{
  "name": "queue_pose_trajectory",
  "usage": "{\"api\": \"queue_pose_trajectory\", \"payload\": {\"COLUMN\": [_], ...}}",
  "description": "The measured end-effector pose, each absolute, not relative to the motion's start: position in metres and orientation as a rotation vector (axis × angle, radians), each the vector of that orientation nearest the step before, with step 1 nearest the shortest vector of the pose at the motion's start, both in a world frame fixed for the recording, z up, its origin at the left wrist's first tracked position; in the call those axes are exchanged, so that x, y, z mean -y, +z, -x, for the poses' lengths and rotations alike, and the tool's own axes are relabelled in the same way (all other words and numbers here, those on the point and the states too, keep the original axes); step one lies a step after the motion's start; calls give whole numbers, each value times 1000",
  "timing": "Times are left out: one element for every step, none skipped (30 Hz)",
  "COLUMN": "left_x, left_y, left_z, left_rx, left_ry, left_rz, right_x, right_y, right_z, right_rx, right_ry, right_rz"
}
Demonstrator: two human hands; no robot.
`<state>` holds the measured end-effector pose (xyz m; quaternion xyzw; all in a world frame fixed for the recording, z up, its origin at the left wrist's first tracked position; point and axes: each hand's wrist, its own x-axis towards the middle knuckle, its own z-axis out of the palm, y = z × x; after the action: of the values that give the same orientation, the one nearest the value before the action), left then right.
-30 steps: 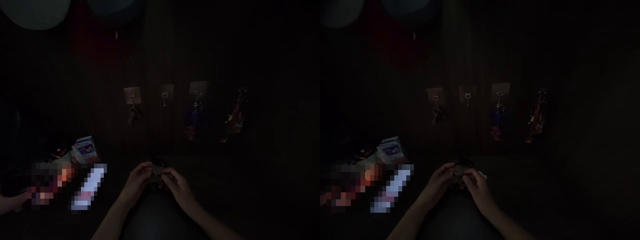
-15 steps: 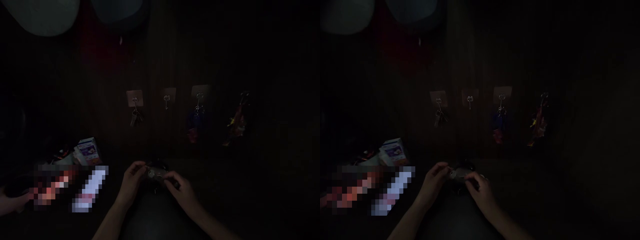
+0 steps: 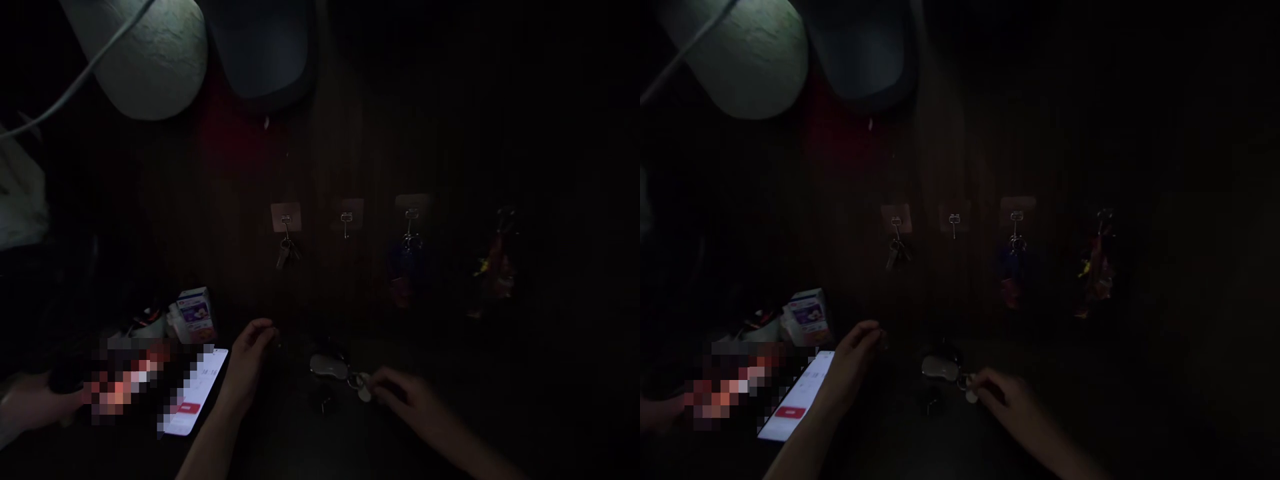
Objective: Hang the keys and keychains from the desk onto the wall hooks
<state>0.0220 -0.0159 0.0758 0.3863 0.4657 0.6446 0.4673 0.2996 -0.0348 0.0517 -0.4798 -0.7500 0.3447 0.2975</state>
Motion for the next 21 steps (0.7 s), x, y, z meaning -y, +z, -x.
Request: {"api": "queue_pose_trajectory", "payload": {"left_x": [15, 13, 11, 9, 7, 5, 3, 1, -2, -4, -7, -9, -12, -15, -17, -19, -21, -24, -26, -29, -32], "left_y": [79, 83, 88, 93, 99, 106, 113, 122, 130, 138, 147, 155, 162, 170, 177, 183, 189, 194, 199, 202, 206], "left_z": [-21, -19, -18, -18, -17, -17, -16, -16, -15, -15, -15, -14, -15, -15, -17, -19, -21, -25, -29, -32, -36], "left_rx": [-1174, -1204, -1230, -1253, -1273, -1288, -1300, -1307, -1306, -1302, -1295, -1285, -1274, -1266, -1255, -1239, -1218, -1195, -1169, -1143, -1121], "left_ry": [1593, 1607, 1624, 1645, 1667, 1692, 1718, 1738, 1757, 1781, 1807, 1843, 1877, 1906, 1924, 1939, 1946, 1946, 1944, 1939, 1934], "left_rz": [-999, -1052, -1104, -1152, -1194, -1230, -1259, -1285, -1308, -1330, -1353, -1377, -1403, -1429, -1455, -1476, -1496, -1515, -1535, -1556, -1580], "right_x": [33, 30, 27, 24, 20, 17, 13, 11, 8, 6, 4, 3, 3, 3, 3, 3, 3, 4, 4, 4, 4], "right_y": [48, 43, 38, 34, 29, 25, 21, 17, 14, 12, 10, 9, 8, 7, 7, 7, 7, 7, 7, 7, 6], "right_z": [-306, -313, -319, -325, -331, -336, -340, -343, -345, -347, -348, -348, -348, -347, -346, -346, -345, -344, -344, -344, -344], "right_rx": [1970, 1949, 1911, 1858, 1792, 1710, 1621, 1530, 1451, 1390, 1349, 1329, 1325, 1333, 1343, 1358, 1370, 1381, 1387, 1392, 1397], "right_ry": [910, 881, 845, 802, 774, 753, 758, 777, 796, 818, 831, 838, 840, 842, 843, 847, 848, 849, 848, 845, 843], "right_rz": [1306, 1339, 1370, 1388, 1407, 1423, 1432, 1443, 1450, 1454, 1458, 1460, 1457, 1453, 1448, 1445, 1444, 1443, 1442, 1443, 1443]}}
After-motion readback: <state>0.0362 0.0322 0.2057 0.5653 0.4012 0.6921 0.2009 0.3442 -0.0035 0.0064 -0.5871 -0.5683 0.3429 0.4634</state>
